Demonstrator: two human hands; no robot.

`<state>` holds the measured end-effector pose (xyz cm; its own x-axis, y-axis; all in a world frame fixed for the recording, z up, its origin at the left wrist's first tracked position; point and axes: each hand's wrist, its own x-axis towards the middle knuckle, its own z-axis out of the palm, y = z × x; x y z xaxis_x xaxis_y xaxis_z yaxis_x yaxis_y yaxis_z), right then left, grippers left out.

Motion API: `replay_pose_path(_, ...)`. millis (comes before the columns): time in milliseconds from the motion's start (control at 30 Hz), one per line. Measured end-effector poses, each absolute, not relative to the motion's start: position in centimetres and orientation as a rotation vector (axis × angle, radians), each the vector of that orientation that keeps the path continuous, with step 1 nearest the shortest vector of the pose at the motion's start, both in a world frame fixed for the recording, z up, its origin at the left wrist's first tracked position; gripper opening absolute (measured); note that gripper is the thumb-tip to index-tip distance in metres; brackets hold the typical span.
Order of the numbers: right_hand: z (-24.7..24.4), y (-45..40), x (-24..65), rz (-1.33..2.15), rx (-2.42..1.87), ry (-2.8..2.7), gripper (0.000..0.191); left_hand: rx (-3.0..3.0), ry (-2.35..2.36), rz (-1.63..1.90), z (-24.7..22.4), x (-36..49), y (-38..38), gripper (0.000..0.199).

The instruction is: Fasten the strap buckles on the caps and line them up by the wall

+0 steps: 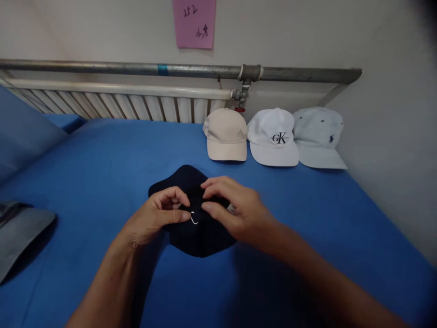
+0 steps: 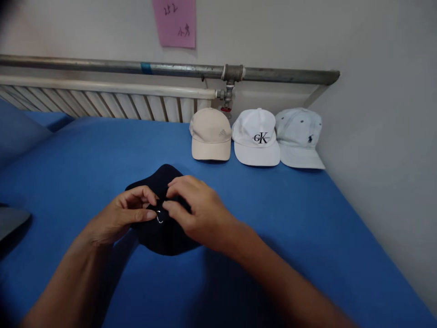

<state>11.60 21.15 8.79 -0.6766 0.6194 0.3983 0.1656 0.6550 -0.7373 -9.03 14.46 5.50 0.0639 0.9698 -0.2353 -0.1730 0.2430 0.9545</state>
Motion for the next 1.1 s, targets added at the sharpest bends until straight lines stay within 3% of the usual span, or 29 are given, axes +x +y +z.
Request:
replay_pose_path(233,10.0,22.7,13.8,1.498,-0.832,-2.284,0.032,0.897,1.136,1.124,5.7,-9.0,14.5,0.024)
replay_pose_path(400,9.3,22.5,13.4,1.620,-0.865,-2.276,0.014,0.889,1.123,1.088,5.9,-9.0,14.4,0.024)
replay_pose_path(600,8.7,23.0,13.2,1.575,-0.694,-2.402,0.023,0.882,1.096,1.059,5.8,-9.0,14.5,0.025)
replay_pose_path(733,8.5,23.3,13.2,1.462,-0.579,-2.404,0.018,0.890,1.107,1.059,5.8,-9.0,14.7,0.024)
replay_pose_path(1100,8.5,23.4,13.4,1.666,-0.708,-2.309,0.016,0.948,1.115,0.907,6.2,-9.2,14.1,0.023)
